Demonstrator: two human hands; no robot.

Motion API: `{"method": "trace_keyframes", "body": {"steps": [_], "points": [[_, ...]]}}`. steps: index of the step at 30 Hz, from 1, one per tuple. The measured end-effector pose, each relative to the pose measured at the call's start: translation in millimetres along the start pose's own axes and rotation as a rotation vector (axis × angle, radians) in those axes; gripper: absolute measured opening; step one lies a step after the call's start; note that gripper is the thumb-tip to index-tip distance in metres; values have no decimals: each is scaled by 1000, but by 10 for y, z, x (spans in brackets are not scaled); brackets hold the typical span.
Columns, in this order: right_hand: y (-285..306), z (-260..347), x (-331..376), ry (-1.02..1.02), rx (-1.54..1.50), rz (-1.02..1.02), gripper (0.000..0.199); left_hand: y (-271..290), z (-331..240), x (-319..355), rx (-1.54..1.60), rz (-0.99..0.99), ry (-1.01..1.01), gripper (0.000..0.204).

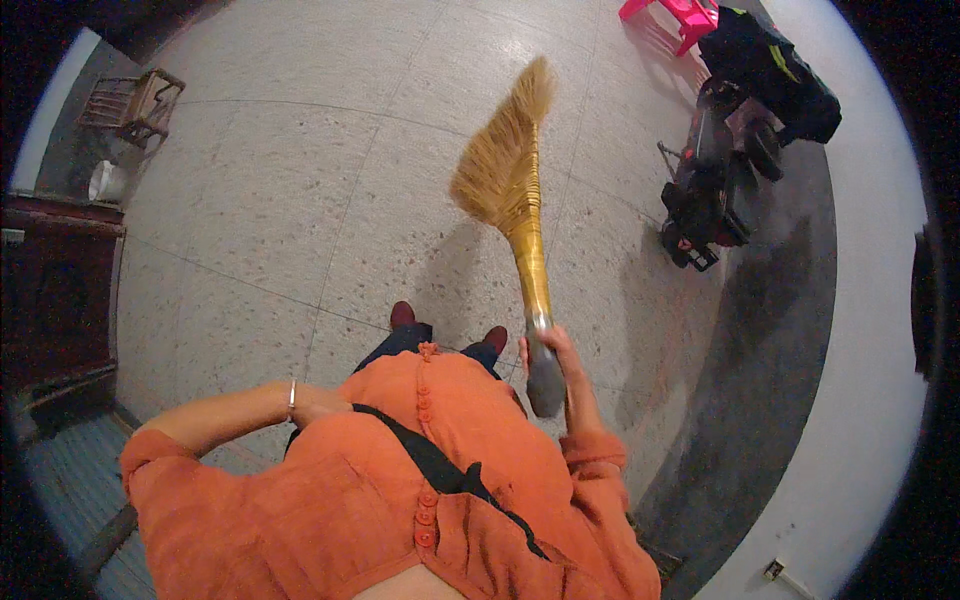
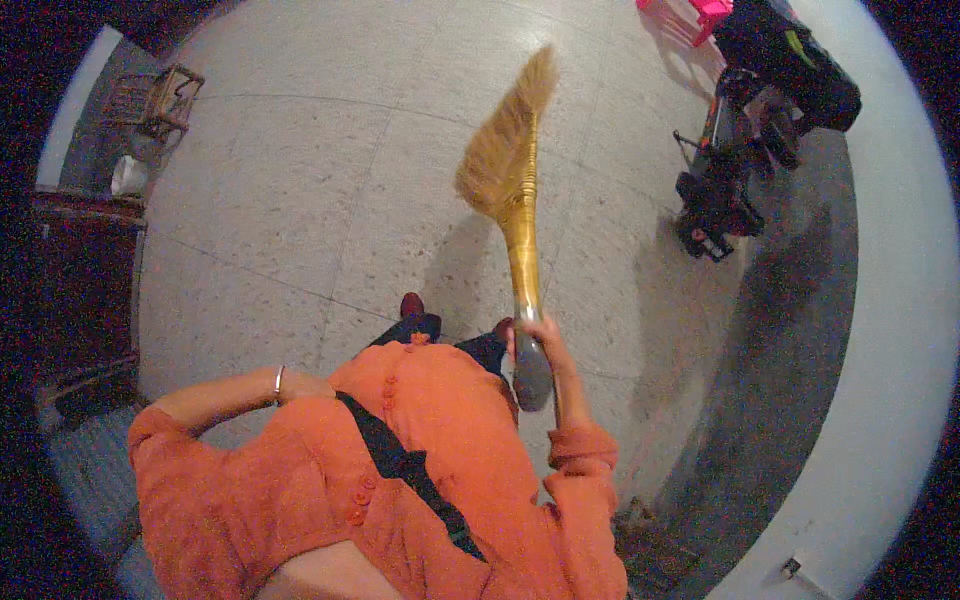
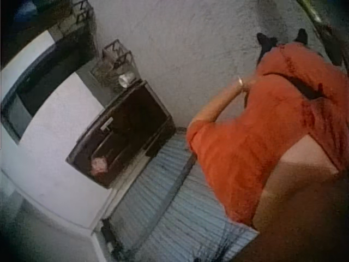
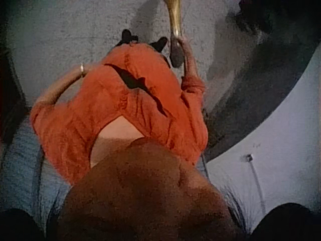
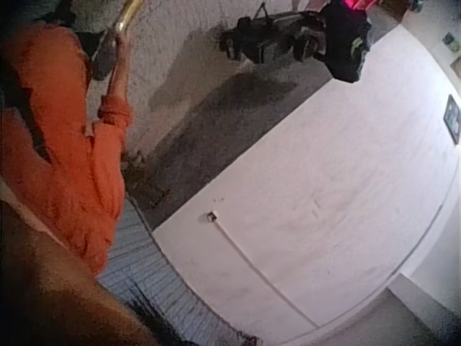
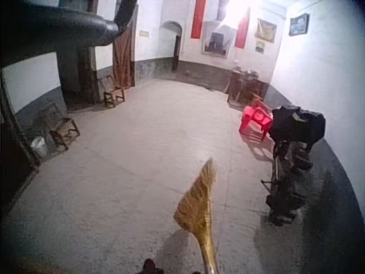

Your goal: The person sweeps a tiled floor with a yellow-bristled broom, moving back and forth across the room. The person navigates around a parked scooter and a pink plastic chair while continuing to sweep the floor area.

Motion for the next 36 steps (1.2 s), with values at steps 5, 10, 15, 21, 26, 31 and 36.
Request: {"method": "trace_keyframes", "body": {"steps": [5,10,15,21,26,31,36], "points": [[-359,-229,-186,-229,35,196,38,-147,288,206,53,-172,-96,27],[-828,-106,-1000,-223,640,89,30,-55,139,199,-24,109,22,36],[-678,-262,-1553,-180,1063,185,31,-60,433,-8,32,-328,20,31],[-287,179,-1640,-352,1352,207,41,265,365,-382,142,-546,-70,30],[800,824,-1357,-568,1111,127,31,426,216,-931,161,-514,12,30],[1536,1641,-1500,-483,920,-23,26,494,209,-1309,175,-418,131,32],[1720,2080,-2107,-227,1071,-207,24,720,-7,-1336,133,-506,142,30]]}}
Point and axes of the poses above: each hand's wrist, its own x-axis away from the middle knuckle, its own y-axis out of the back of the hand, z = x × y, the point moved 10 cm from there along -x, towards the middle knuckle, and after that the axes turned 9 degrees about -y, right-handed, at the moved point
